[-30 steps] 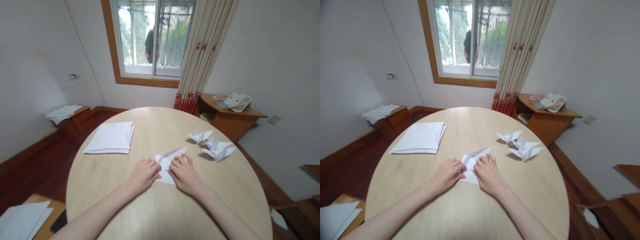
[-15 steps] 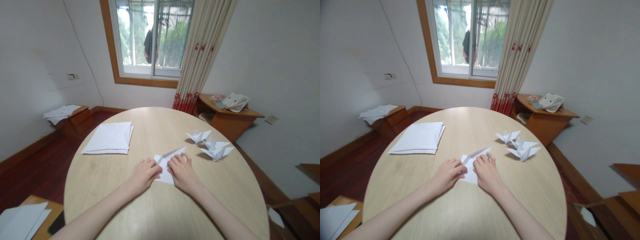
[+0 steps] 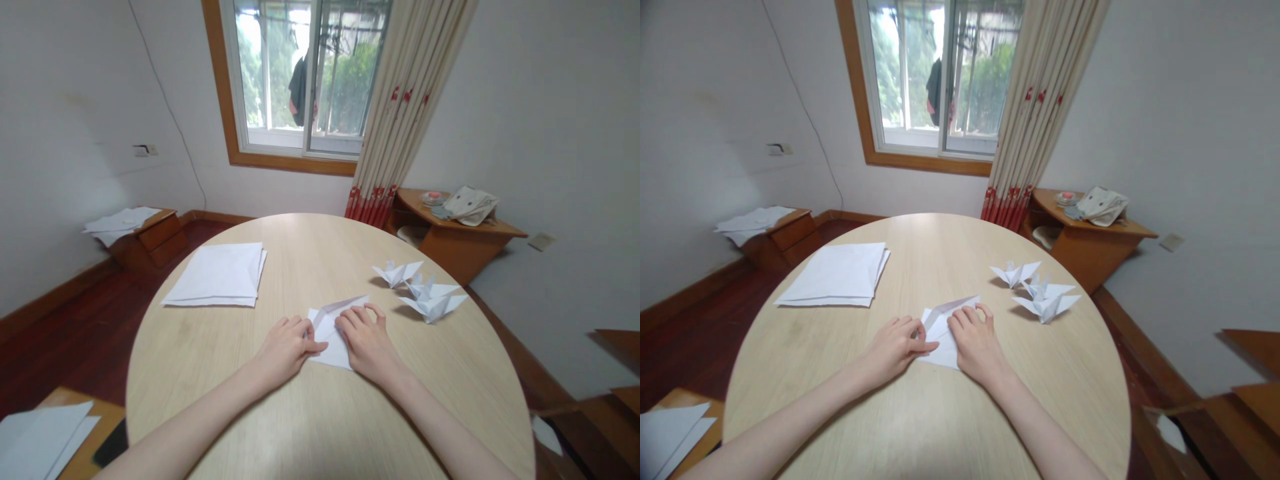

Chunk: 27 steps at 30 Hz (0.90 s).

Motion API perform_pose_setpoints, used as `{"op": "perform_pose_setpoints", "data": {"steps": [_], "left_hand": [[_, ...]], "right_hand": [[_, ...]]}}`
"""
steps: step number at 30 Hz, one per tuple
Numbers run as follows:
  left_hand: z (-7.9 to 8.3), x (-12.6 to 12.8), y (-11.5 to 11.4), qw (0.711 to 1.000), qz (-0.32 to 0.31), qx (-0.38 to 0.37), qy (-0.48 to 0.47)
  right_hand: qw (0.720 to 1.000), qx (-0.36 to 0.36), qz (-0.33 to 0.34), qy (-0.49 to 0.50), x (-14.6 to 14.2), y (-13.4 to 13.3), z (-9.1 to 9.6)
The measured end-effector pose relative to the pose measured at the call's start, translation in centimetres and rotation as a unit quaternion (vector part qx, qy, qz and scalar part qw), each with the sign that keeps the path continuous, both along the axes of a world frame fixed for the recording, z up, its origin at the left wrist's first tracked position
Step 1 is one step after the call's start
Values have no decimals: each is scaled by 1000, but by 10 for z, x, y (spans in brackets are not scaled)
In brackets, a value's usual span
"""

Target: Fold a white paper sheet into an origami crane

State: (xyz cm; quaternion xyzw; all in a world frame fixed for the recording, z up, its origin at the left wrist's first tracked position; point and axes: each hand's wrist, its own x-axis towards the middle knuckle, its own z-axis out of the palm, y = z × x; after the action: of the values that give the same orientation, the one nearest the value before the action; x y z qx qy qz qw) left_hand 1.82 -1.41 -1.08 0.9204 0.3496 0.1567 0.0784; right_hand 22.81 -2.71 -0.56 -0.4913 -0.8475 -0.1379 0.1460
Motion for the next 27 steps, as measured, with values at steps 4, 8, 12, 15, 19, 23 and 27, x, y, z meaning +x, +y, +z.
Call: {"op": "perform_pose_setpoints", "data": {"steps": [4,8,12,15,19,23,27], "left_hand": [[0,0,0,1000,-1,2,-1],[1,0,0,1000,-2,8,6],[3,0,-2,999,-9,29,28],[5,0,-2,998,-13,46,42],[7,-3,2,994,-19,80,70],[6,-8,9,990,-8,107,94],[7,-12,13,984,6,132,121]], "right_hand": [[1000,23,1,11,0,4,-4],[1000,20,4,10,0,5,-7],[999,-2,30,8,5,5,-5],[998,-22,53,15,9,3,-2],[999,-25,39,13,12,2,2],[1000,-7,26,14,10,2,-1],[999,7,29,14,7,3,-5]]}}
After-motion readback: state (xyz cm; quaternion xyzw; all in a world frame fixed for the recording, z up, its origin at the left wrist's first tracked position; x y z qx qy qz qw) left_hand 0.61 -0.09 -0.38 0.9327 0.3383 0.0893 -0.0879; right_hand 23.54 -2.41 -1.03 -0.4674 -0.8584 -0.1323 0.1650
